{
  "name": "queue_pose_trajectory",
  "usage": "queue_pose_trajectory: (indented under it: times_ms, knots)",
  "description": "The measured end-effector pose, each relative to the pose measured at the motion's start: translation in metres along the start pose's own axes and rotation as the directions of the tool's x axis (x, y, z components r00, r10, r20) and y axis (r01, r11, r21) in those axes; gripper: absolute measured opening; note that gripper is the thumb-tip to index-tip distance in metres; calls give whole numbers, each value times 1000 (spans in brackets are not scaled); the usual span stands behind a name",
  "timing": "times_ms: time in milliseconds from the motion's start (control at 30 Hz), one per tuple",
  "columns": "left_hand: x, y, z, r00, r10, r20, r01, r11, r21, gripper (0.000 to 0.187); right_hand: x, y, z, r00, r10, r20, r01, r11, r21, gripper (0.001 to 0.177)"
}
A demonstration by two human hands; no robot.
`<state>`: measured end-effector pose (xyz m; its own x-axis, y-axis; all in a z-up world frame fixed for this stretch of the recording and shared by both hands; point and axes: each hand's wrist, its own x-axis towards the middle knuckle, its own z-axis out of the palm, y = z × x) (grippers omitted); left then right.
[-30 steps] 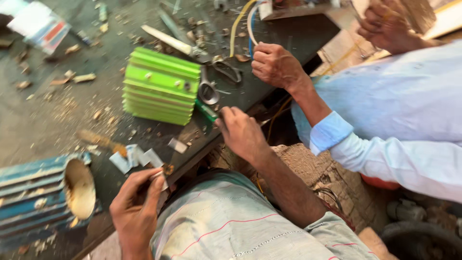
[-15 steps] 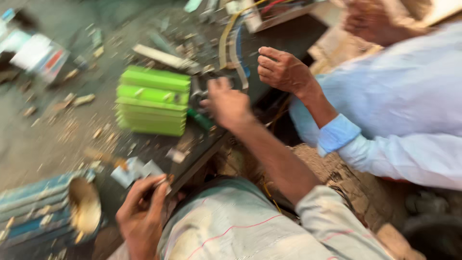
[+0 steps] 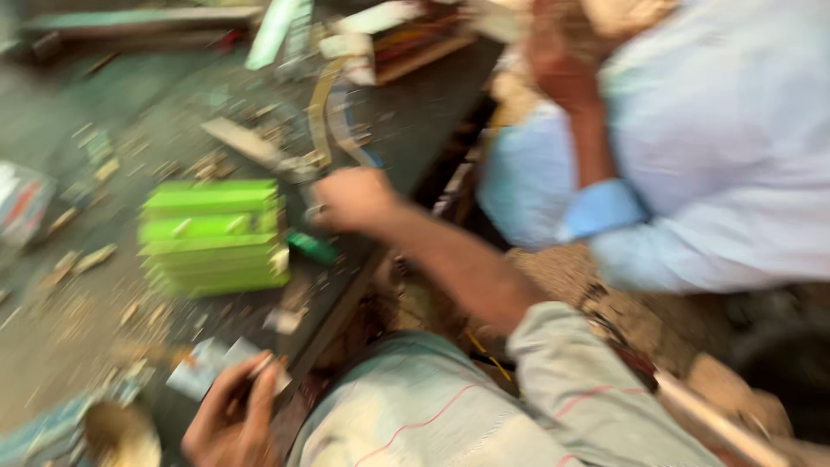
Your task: The person uses shears to cut small white insulating pieces and inserts them into slots inside a green cylindrical electrical component. They repeatedly pick up pieces, cut them, and place them into the component while another person works with wires nearby.
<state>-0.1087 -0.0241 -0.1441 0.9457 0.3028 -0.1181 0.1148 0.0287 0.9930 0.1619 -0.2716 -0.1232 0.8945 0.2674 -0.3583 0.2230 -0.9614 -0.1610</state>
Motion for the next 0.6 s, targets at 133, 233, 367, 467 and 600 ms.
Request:
queue_pose_trajectory:
  times_ms: [133,233,367,467,600]
  knots:
    - [6,73,23,994,7,-109,-20,993,-116,32,-15,37,6,961,-258,99,68,566,821,42]
    - [18,107,33,980,132,-152,-154,977,-147,29,-66,47,3,911,-411,-1,-80,-178,981,34]
    - [31,149,36,919,380,-103,-393,905,-163,20,-148,22,-9,887,-439,-142,203,94,975,33]
    - [40,174,40,897,436,-75,-442,880,-177,21,-189,8,-15,844,-458,-278,291,-42,956,34]
    - [48,181,40,878,477,-34,-464,833,-302,16,-219,-14,1,857,-344,-384,395,-38,918,36]
